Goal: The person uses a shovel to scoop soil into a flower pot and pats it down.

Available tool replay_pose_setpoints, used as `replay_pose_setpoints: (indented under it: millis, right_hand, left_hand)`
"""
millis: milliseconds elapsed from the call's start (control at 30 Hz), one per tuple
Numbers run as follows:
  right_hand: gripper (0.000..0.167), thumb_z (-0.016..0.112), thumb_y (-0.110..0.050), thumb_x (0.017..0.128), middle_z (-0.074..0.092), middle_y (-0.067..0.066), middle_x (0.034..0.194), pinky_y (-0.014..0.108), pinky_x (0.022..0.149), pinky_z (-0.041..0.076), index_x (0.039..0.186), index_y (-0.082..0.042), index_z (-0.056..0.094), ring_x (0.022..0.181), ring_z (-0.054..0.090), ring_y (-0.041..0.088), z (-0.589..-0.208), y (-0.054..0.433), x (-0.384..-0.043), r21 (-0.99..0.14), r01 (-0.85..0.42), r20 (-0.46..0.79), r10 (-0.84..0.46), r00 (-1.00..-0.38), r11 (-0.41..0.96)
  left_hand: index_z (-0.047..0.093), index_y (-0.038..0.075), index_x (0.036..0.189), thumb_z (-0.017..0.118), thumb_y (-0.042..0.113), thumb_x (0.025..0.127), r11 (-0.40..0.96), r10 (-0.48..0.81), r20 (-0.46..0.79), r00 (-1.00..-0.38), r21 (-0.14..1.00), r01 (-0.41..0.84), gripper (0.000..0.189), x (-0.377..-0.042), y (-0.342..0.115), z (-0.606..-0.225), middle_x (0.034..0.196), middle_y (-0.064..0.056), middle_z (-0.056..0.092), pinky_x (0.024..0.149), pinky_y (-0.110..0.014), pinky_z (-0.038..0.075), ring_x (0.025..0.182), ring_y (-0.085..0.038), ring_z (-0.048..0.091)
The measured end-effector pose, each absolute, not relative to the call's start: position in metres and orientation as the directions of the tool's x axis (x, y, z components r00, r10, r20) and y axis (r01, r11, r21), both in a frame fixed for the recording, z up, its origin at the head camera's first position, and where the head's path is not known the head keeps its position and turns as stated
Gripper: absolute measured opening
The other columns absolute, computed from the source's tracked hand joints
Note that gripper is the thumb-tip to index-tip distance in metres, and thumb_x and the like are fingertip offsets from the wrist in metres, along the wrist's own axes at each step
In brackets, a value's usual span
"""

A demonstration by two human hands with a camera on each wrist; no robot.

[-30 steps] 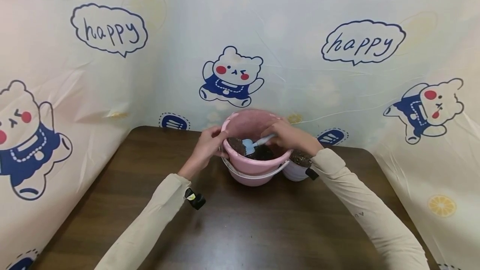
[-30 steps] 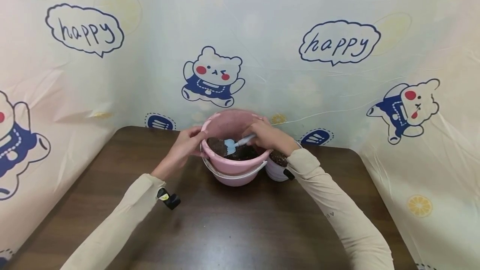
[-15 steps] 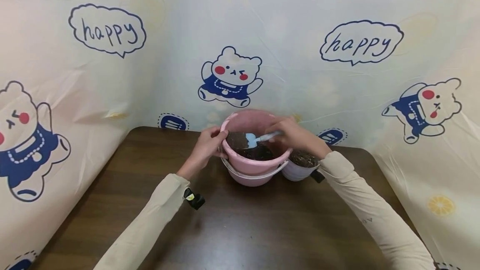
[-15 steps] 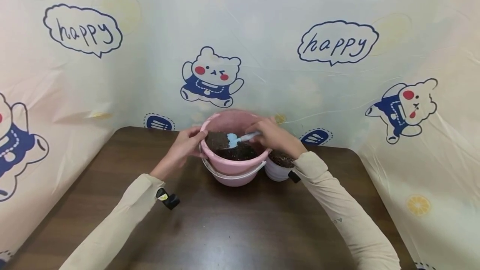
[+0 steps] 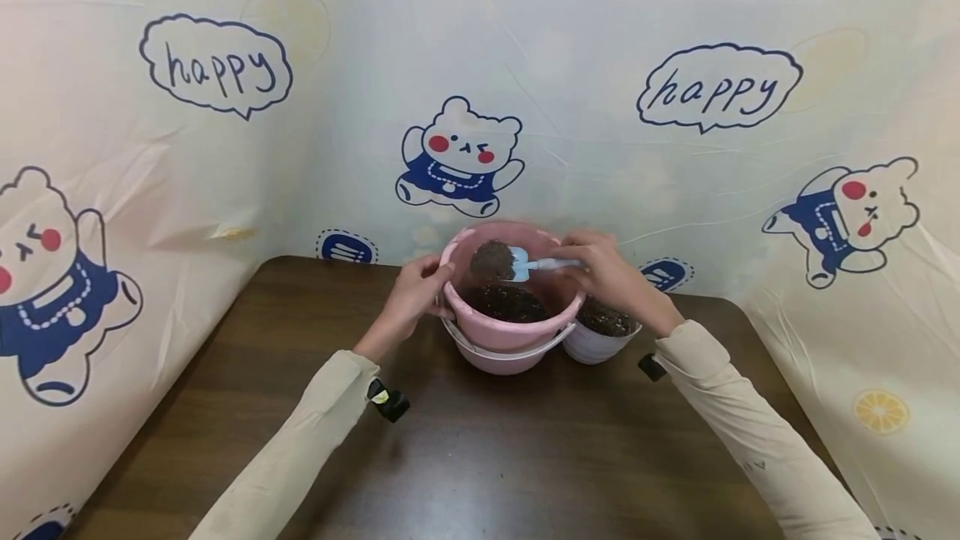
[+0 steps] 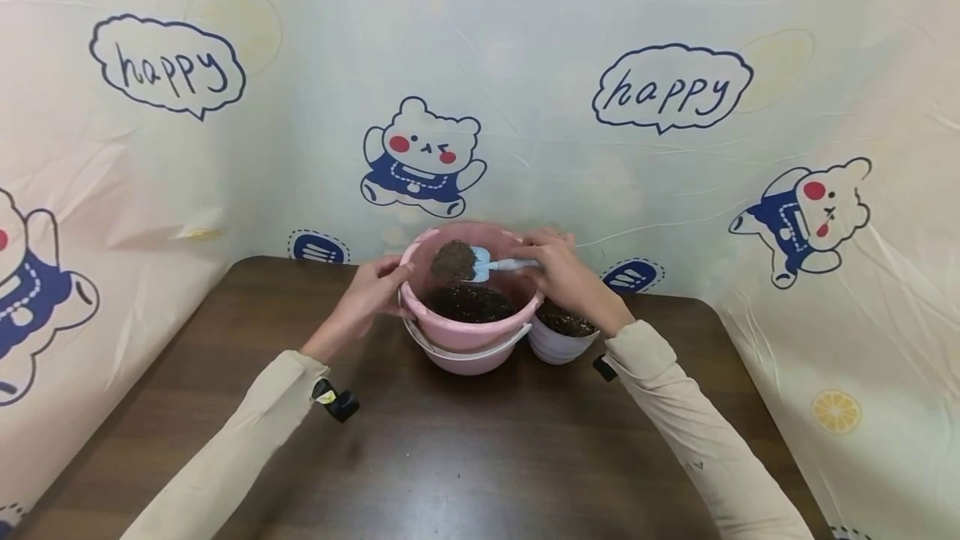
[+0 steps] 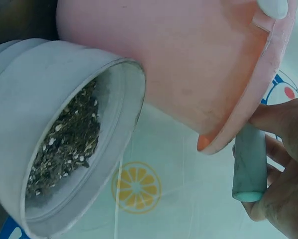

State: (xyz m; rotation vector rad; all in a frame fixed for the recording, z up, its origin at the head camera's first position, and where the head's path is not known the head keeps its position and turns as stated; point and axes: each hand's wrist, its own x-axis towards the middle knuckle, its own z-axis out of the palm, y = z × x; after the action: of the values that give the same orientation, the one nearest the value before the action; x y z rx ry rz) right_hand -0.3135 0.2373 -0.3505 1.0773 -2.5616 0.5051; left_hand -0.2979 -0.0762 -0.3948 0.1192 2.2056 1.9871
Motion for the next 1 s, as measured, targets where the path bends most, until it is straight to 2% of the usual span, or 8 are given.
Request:
replay_pose_setpoints:
  millis: [133,233,433,533,833,1000]
  right_hand:
    - [0.029,0.080,0.001,0.088,0.071,0.013,0.102,0.046,0.085,0.048,0.117,-0.002,0.079,0.096,0.060,0.030,-0.349,0.245,-0.310,-0.198,-0.740,0.452,-0.610,-0.651,0.643]
    - [0.029,0.079,0.004,0.089,0.073,0.016,0.106,0.046,0.084,0.053,0.118,0.001,0.078,0.098,0.062,0.031,-0.348,0.251,-0.308,-0.220,-0.736,0.458,-0.598,-0.658,0.641]
    - [0.028,0.078,0.004,0.089,0.073,0.015,0.108,0.047,0.081,0.058,0.117,0.002,0.077,0.098,0.065,0.031,-0.343,0.265,-0.304,-0.239,-0.705,0.453,-0.566,-0.689,0.667]
    - [0.026,0.080,0.004,0.088,0.073,0.014,0.105,0.046,0.078,0.060,0.115,0.001,0.078,0.095,0.067,0.029,-0.340,0.273,-0.302,-0.227,-0.704,0.468,-0.558,-0.685,0.673]
    - [0.024,0.085,0.008,0.080,0.072,0.013,0.093,0.037,0.064,0.050,0.103,0.003,0.080,0.080,0.063,0.026,-0.341,0.302,-0.300,-0.120,-0.732,0.588,-0.546,-0.596,0.670]
    - [0.028,0.087,0.010,0.075,0.072,0.014,0.090,0.028,0.063,0.043,0.102,0.004,0.079,0.075,0.060,0.024,-0.343,0.320,-0.297,-0.099,-0.734,0.638,-0.523,-0.565,0.672]
  left_hand:
    - [0.050,-0.003,0.149,0.052,0.022,0.110,0.102,0.174,-0.076,-0.982,0.993,-0.059,0.046,-0.299,-0.076,-0.396,0.139,-0.031,0.054,0.067,-0.037,0.068,0.092,-0.027,0.067]
    - [0.051,-0.003,0.149,0.052,0.022,0.110,0.101,0.174,-0.080,-0.982,0.993,-0.063,0.046,-0.298,-0.075,-0.396,0.140,-0.031,0.053,0.067,-0.037,0.067,0.093,-0.028,0.067]
    - [0.051,-0.002,0.148,0.053,0.022,0.110,0.099,0.165,-0.086,-0.982,0.993,-0.071,0.046,-0.298,-0.074,-0.395,0.140,-0.030,0.054,0.065,-0.034,0.067,0.094,-0.029,0.066]
    - [0.051,-0.004,0.149,0.052,0.021,0.110,0.090,0.164,-0.084,-0.983,0.993,-0.070,0.046,-0.298,-0.074,-0.395,0.141,-0.031,0.053,0.064,-0.035,0.067,0.094,-0.030,0.067]
    - [0.052,-0.004,0.148,0.052,0.018,0.109,0.092,0.145,-0.082,-0.986,0.993,-0.069,0.045,-0.299,-0.075,-0.395,0.139,-0.032,0.053,0.066,-0.036,0.067,0.088,-0.027,0.067]
    - [0.053,-0.004,0.147,0.051,0.017,0.109,0.115,0.125,-0.084,-0.989,0.991,-0.069,0.044,-0.298,-0.076,-0.394,0.137,-0.032,0.054,0.066,-0.035,0.067,0.082,-0.023,0.067]
